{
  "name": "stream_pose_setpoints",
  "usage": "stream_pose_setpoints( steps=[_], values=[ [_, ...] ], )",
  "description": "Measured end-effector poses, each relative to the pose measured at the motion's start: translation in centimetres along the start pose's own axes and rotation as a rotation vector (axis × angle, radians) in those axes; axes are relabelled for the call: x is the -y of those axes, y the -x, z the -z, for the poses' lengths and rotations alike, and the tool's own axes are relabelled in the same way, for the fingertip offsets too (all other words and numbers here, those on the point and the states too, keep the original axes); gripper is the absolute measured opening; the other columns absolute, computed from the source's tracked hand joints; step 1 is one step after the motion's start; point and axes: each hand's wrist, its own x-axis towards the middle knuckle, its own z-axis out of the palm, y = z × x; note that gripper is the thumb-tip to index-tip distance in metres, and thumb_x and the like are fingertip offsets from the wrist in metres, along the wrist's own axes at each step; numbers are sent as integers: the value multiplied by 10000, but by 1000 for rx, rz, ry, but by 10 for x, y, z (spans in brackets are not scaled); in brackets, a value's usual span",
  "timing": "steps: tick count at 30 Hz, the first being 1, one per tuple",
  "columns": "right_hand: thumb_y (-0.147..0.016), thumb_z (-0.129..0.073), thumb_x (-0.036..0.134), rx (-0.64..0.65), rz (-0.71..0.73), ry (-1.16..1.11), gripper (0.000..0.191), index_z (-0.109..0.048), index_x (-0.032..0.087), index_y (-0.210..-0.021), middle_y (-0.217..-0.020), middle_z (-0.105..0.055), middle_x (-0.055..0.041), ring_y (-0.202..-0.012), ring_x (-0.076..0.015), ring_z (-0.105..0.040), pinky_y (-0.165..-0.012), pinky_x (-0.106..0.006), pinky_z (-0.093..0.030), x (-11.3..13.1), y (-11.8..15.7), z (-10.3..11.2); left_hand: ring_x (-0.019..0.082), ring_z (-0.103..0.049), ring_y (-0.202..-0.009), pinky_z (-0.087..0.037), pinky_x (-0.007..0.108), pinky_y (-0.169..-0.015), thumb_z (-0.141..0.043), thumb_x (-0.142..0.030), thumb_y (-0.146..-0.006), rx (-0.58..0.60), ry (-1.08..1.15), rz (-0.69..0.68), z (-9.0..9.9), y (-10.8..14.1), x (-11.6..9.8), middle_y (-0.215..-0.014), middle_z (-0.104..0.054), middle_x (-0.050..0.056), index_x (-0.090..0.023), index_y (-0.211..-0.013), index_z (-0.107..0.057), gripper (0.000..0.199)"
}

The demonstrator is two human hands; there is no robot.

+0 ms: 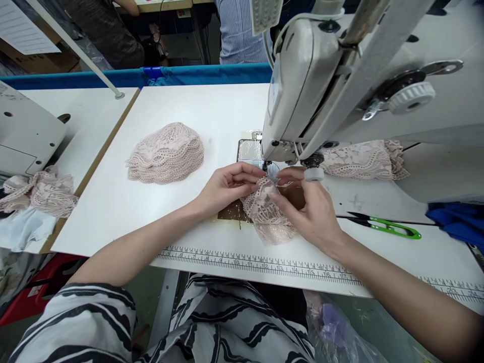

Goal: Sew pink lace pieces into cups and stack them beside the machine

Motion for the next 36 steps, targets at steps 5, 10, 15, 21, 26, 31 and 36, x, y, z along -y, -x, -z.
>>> stream_pose_setpoints(
  steps=[5, 10, 15, 21, 26, 31, 36],
  values=[
    [-974, -558, 363, 65, -95, -222, 246, -567, 228, -1179, -1018, -687, -57, -734, -163, -631, -546, -281, -447, 5, 1, -1, 131, -691, -938, -565, 251, -863, -696, -135, -822, 7, -45, -71, -2, 2, 0, -1014, -725, 46, -171, -1094, -664, 276],
    [-964, -566, 278, 62, -107, -312, 225, -556, 229, -1183, -957, -669, -38, -716, -147, -618, -503, -259, -415, 6, 1, -2, 125, -664, -855, -552, 239, -781, -725, -195, -819, -21, -101, -49, -4, 3, 0, -928, -697, 38, -169, -1101, -660, 291],
    [-968, -572, 270, 87, -93, -334, 261, -545, 230, -1224, -901, -660, -31, -715, -147, -619, -495, -246, -414, 6, 1, -3, 121, -666, -801, -548, 248, -771, -729, -208, -821, -27, -77, -4, -5, 0, 0, -843, -705, 22, -163, -1085, -651, 279],
    [-965, -575, 265, 83, -104, -330, 244, -551, 228, -1205, -930, -660, -27, -674, -126, -606, -488, -234, -419, 5, 0, -2, 103, -635, -737, -536, 233, -725, -733, -207, -814, -54, -64, 37, -5, 0, -3, -788, -683, 1, -158, -1078, -660, 279],
    [-962, -579, 259, 70, -87, -321, 196, -571, 221, -1154, -957, -670, -37, -684, -126, -617, -468, -222, -411, 4, -1, -3, 92, -621, -724, -527, 219, -718, -728, -186, -809, -59, -49, 44, -4, 0, -5, -768, -670, -9, -154, -1064, -661, 265],
    [-955, -582, 261, 62, -77, -322, 111, -580, 213, -1055, -1049, -671, -52, -672, -114, -607, -457, -218, -410, 4, -1, -3, 98, -627, -736, -527, 222, -714, -737, -193, -802, -57, -53, 49, -4, 0, -3, -779, -674, -6, -163, -1066, -665, 275],
    [-956, -581, 265, 57, -75, -318, 145, -572, 215, -1092, -1023, -673, -51, -685, -123, -614, -468, -223, -424, 4, -1, -3, 107, -636, -749, -537, 237, -732, -738, -210, -803, -54, -63, 52, -3, 0, -3, -792, -678, -1, -168, -1070, -667, 280]
  ],
)
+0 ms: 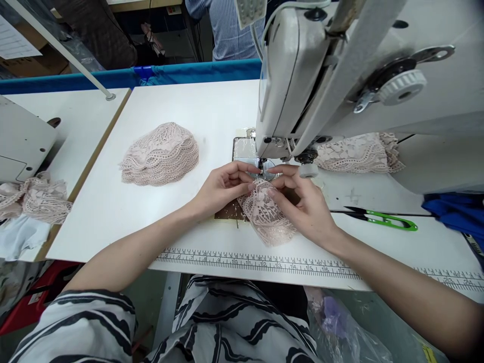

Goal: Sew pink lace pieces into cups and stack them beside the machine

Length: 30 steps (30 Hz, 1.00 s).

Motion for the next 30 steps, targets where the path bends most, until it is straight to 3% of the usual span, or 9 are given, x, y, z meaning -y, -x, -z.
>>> stream_pose_setpoints(
  steps=[12, 30],
  values=[
    [-965, -571, 260, -1, 12, -12, 135, -568, 221, -1094, -967, -667, -29, -659, -114, -590, -493, -238, -427, -2, -1, -1, 105, -624, -721, -530, 240, -701, -734, -215, -803, 7, -2, 5, 0, 0, -1, -783, -673, -2, -168, -1067, -664, 277],
    [-954, -576, 232, -3, -15, -28, 114, -584, 218, -1066, -1086, -673, -46, -641, -95, -584, -493, -240, -405, -1, -1, -1, 103, -621, -717, -525, 239, -692, -735, -210, -805, 14, 7, 5, 0, 0, -1, -783, -674, -3, -176, -1061, -667, 267]
  ],
)
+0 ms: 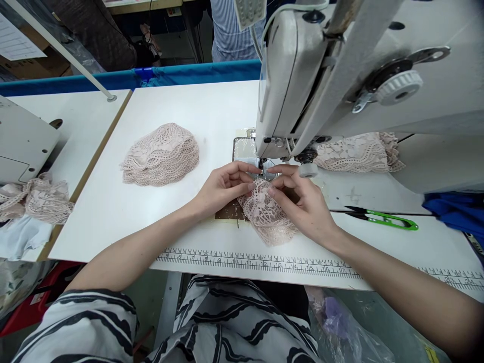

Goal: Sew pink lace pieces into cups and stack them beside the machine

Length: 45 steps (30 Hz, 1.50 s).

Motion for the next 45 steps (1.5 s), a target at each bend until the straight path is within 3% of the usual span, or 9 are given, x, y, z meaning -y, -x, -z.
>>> stream_pose_setpoints(
  steps=[6, 15, 24, 27, 32, 39, 45],
  values=[
    [-950, -582, 255, 0, -10, -1, 67, -585, 208, -997, -1112, -670, -53, -668, -101, -597, -481, -235, -396, 0, -1, 0, 99, -620, -728, -518, 227, -697, -727, -215, -823, 18, 4, -4, 1, 1, 1, -792, -672, -3, -172, -1072, -664, 261],
    [-937, -611, 284, 18, -61, -9, 187, -587, 225, -1113, -803, -648, 3, -668, -133, -603, -493, -238, -395, 3, -1, -1, 108, -636, -727, -523, 230, -692, -791, -206, -764, 82, -39, -44, -1, 0, 4, -798, -669, -1, -162, -1080, -650, 349],
    [-914, -614, 265, 74, -30, -1, 229, -615, 233, -1141, -786, -630, 2, -651, -148, -587, -562, -284, -409, 7, -2, 4, 106, -645, -723, -527, 222, -678, -766, -175, -775, 69, -49, -26, 0, 2, 4, -796, -679, -6, -168, -1134, -615, 389],
    [-918, -626, 313, 84, -103, -67, 195, -622, 230, -1094, -883, -663, -20, -655, -140, -577, -590, -291, -408, 8, -4, 5, 109, -648, -724, -520, 220, -670, -758, -187, -789, 71, -53, -17, -1, 4, 3, -794, -676, -10, -182, -1215, -584, 461],
    [-945, -601, 445, 162, -135, -115, 254, -662, 227, -1060, -696, -580, 22, -646, -143, -542, -602, -287, -412, 2, -6, 6, 110, -639, -728, -505, 222, -665, -728, -191, -826, 84, -75, -31, -2, 5, 1, -813, -689, 7, -179, -1237, -576, 438],
    [-904, -666, 450, 115, -129, -132, 244, -657, 211, -858, -724, -594, 17, -634, -128, -511, -594, -285, -398, 1, -8, 5, 102, -629, -718, -500, 213, -647, -739, -192, -832, 155, -67, -74, -3, 5, 3, -790, -658, -11, -178, -1221, -589, 417],
    [-870, -695, 460, 81, -123, -218, 259, -673, 209, -811, -886, -620, -24, -748, -154, -534, -640, -306, -394, 1, -10, 6, 96, -618, -673, -487, 204, -605, -760, -183, -823, 205, -144, -90, -2, 7, 4, -758, -663, -22, -194, -1251, -587, 462]
  ],
)
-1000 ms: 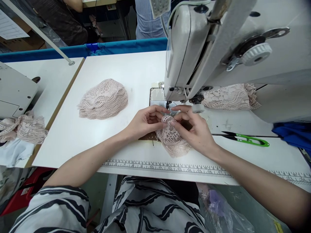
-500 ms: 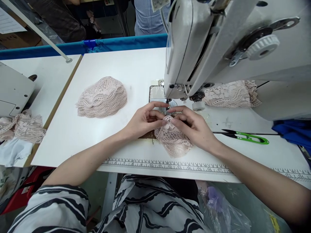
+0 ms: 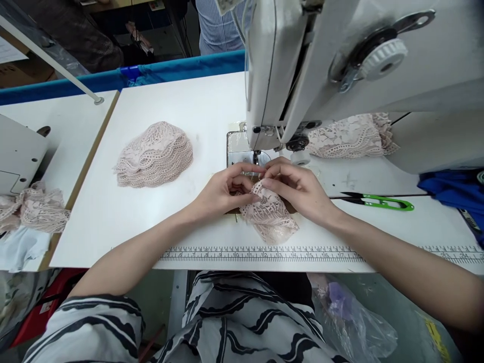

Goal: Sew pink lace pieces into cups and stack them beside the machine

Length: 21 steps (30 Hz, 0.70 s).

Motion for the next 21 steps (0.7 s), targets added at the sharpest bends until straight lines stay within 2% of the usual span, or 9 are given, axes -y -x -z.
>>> stream_pose_setpoints(
  steps=[4, 9, 13, 16, 18, 21],
  values=[
    [-875, -677, 504, 44, -54, -101, 305, -648, 205, -818, -780, -585, 3, -646, -129, -468, -590, -296, -354, 2, 1, 0, 100, -610, -654, -486, 209, -592, -772, -194, -815, 11, 5, 32, -1, 0, -3, -745, -656, -25, -206, -1293, -566, 520],
    [-857, -694, 518, 22, -67, -146, 326, -635, 201, -814, -724, -558, 23, -619, -114, -462, -553, -275, -347, 6, 1, -2, 102, -615, -666, -484, 203, -593, -778, -200, -816, 11, 33, 39, -2, 2, -5, -745, -645, -31, -232, -1294, -550, 531],
    [-811, -730, 543, -30, -101, -168, 357, -641, 198, -793, -765, -605, 3, -644, -118, -510, -525, -260, -364, 8, -1, -2, 83, -593, -642, -474, 191, -576, -829, -198, -765, -61, 41, 6, -3, 2, -2, -794, -660, -31, -236, -1112, -598, 418],
    [-771, -766, 538, -43, -112, -177, 363, -651, 194, -759, -790, -638, -9, -659, -119, -532, -555, -262, -407, 8, -3, -1, 100, -614, -688, -497, 212, -600, -828, -236, -771, -88, -18, -25, -4, 2, 0, -847, -692, 11, -193, -931, -683, 220],
    [-757, -774, 545, -55, -97, -182, 368, -659, 195, -749, -798, -653, -13, -664, -121, -541, -585, -268, -434, 8, -4, -1, 122, -630, -723, -515, 239, -623, -797, -274, -810, -72, -60, -31, -4, 2, -1, -874, -709, 40, -186, -908, -737, 144],
    [-762, -764, 557, -63, -90, -182, 377, -654, 197, -738, -821, -670, -23, -682, -132, -562, -612, -281, -461, 8, -4, 0, 140, -638, -799, -529, 259, -676, -781, -284, -829, -86, -110, -65, -4, 2, -1, -945, -712, 53, -221, -985, -774, 168]
  ],
)
